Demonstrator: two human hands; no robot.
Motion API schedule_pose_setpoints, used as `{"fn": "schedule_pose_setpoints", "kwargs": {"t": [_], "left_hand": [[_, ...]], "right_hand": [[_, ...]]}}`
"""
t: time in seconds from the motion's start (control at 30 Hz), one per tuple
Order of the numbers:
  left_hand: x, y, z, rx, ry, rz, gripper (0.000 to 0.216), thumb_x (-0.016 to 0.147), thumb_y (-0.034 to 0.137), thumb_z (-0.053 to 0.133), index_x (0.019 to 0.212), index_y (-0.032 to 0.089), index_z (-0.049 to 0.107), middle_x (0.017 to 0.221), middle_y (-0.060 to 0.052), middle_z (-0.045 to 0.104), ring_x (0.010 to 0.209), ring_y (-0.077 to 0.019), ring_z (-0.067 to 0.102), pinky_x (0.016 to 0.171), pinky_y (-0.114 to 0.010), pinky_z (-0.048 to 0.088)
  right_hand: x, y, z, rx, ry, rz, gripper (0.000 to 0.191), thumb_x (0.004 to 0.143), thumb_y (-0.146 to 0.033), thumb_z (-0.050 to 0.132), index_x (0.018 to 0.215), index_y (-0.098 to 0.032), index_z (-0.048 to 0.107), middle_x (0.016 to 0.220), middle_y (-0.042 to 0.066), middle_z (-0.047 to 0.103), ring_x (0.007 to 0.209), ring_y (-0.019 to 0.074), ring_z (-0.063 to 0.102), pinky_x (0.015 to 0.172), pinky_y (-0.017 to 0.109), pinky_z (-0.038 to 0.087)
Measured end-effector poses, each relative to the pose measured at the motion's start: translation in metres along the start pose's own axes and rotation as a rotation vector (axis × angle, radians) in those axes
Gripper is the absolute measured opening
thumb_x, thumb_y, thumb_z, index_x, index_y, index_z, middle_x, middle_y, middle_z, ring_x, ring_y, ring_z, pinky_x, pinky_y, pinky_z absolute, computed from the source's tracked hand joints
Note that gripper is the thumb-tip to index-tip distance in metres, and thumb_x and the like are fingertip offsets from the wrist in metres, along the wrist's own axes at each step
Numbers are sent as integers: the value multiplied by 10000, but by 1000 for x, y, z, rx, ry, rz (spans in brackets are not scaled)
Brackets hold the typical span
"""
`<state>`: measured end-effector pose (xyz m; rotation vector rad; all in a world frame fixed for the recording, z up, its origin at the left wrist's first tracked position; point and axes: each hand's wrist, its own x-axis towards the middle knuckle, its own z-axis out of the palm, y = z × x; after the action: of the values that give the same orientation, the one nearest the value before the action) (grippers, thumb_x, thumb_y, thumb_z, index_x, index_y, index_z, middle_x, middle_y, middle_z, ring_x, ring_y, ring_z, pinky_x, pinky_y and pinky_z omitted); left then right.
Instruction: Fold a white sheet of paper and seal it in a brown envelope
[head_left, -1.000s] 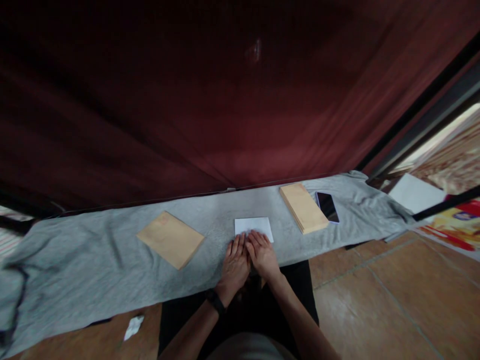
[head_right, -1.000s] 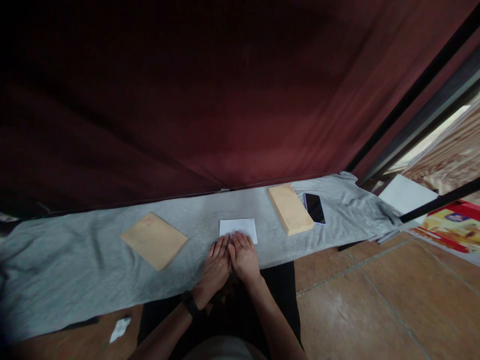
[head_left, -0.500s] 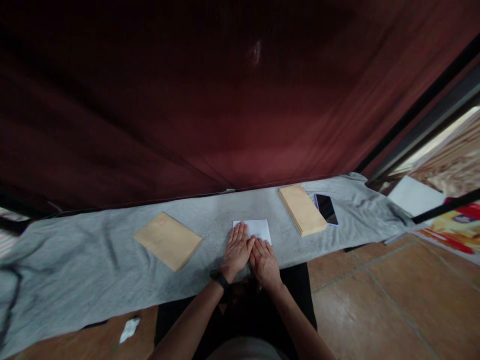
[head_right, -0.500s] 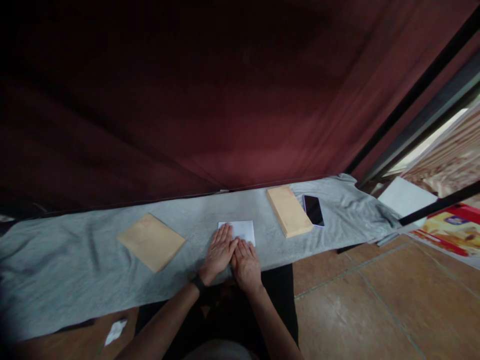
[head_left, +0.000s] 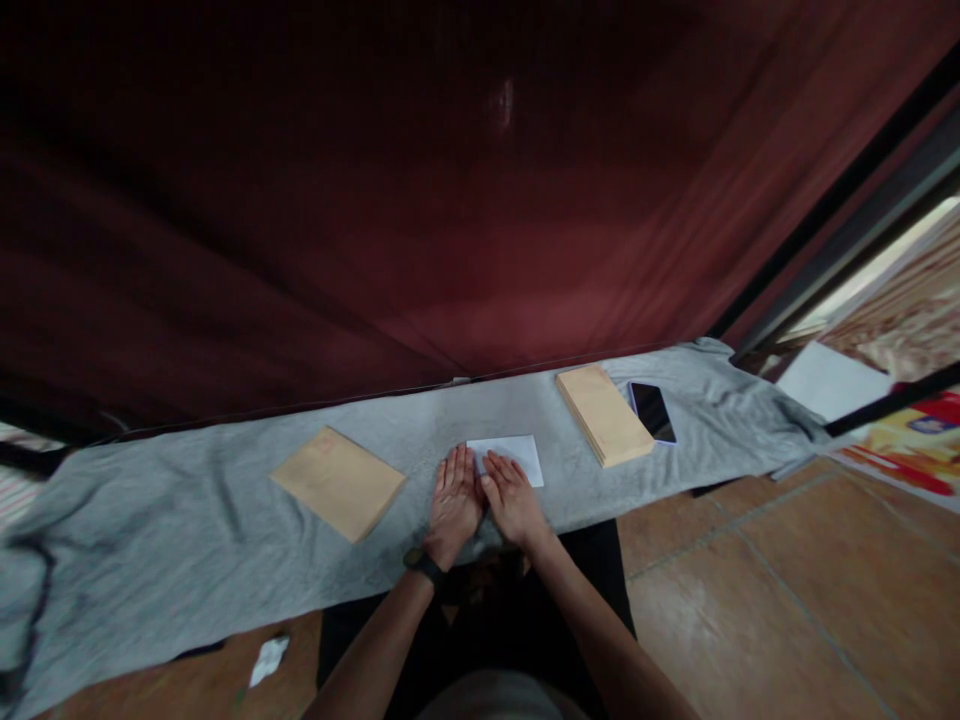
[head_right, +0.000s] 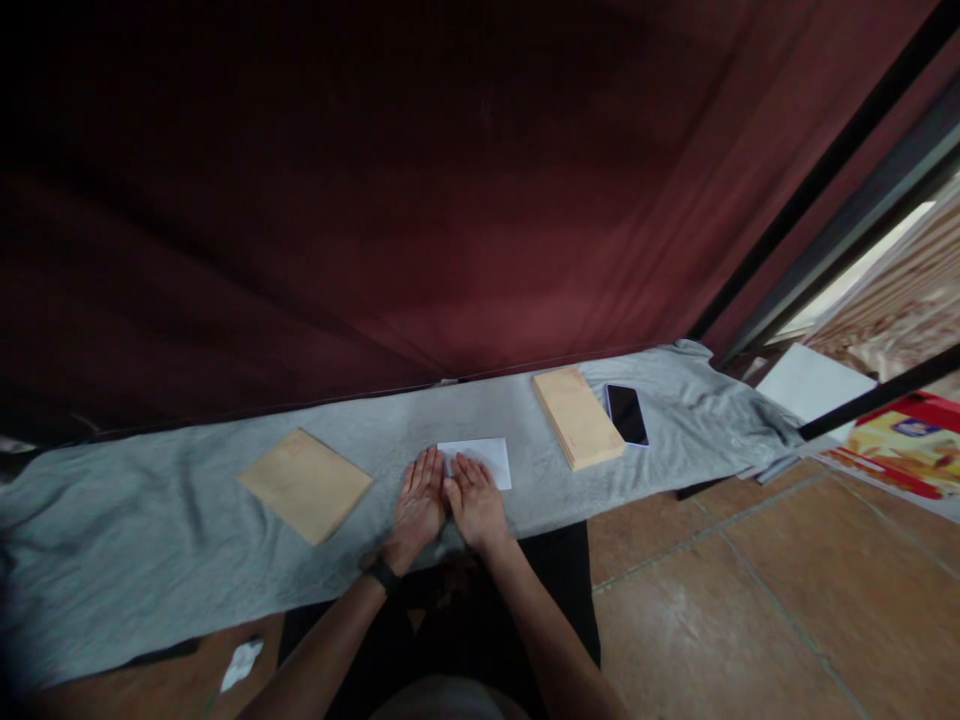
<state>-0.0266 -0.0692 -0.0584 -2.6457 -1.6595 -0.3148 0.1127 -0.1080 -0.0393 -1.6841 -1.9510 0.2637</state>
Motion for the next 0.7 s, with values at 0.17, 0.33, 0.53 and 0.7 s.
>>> {"fn": "schedule_pose_setpoints", "kwargs": {"t": [0.17,0.33,0.53,0.7], "left_hand": [[-1,0,0,8,5,42,652,929,115,304,1576,77,227,1614,-180,310,1532,-280,180,1231,-508,219],[-1,-1,0,-6,48,32,615,963,159,288,1566,45,235,1586,-195,363,1516,-282,238,1221,-503,245],[0,1,1,1,78,13,595,1008,296,295,1540,31,294,1589,-186,362,1506,-283,267,1214,-485,269],[1,2,0,-10,86,-4,591,1005,297,302,1546,59,298,1591,-169,366,1505,-268,275,1217,-482,264]], "right_hand": [[24,-4,13,-73,-30,-59,488,1073,-379,304,1457,-152,501,1494,93,520,1419,204,433,1209,429,293],[24,10,18,-162,16,-44,504,1066,-381,331,1475,-124,474,1514,122,487,1430,235,417,1201,442,288],[17,41,6,-253,36,9,535,1066,-392,328,1495,-90,433,1544,162,429,1451,254,383,1198,461,275],[6,63,-4,-276,66,87,563,1067,-424,298,1513,-102,411,1537,168,439,1455,273,373,1195,481,259]]}}
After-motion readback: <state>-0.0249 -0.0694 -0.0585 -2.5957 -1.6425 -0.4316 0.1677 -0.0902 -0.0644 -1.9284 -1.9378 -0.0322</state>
